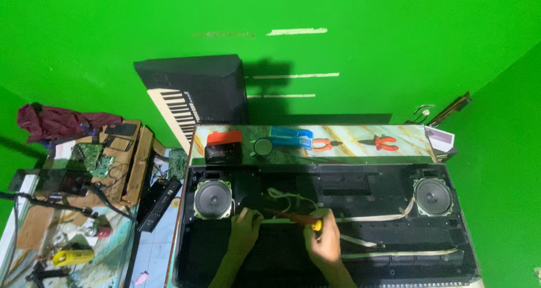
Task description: The person manipulates internal wires and electronic components inside a disassembled electronic keyboard with their hands.
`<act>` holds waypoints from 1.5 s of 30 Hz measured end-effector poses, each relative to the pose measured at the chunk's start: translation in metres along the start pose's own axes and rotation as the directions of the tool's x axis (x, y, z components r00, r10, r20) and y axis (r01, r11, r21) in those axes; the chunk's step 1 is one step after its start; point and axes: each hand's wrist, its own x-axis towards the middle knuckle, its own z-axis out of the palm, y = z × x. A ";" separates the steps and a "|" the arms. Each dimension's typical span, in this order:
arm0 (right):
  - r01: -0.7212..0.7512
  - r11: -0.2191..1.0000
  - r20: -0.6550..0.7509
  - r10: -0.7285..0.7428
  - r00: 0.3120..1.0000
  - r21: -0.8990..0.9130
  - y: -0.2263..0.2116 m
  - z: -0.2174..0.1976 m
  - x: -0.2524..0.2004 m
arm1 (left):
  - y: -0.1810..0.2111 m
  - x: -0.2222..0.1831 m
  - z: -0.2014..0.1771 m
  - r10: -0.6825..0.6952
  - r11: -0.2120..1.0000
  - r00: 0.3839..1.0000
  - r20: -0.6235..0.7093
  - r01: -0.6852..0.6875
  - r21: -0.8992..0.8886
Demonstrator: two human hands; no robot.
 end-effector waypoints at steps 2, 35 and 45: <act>-0.249 0.968 0.038 0.248 0.968 0.011 0.009 -0.004 -0.021 | 0.007 -0.012 -0.008 -0.089 0.996 0.994 0.061 0.091 -0.023; -0.151 0.956 0.776 0.294 0.558 -0.253 -0.008 0.002 -0.071 | 0.039 -0.093 0.007 -0.158 0.987 0.819 0.552 0.141 0.074; -0.044 0.984 0.895 0.173 0.410 -0.170 0.005 0.018 -0.094 | 0.017 -0.109 0.026 -0.105 0.994 0.861 0.497 0.106 0.025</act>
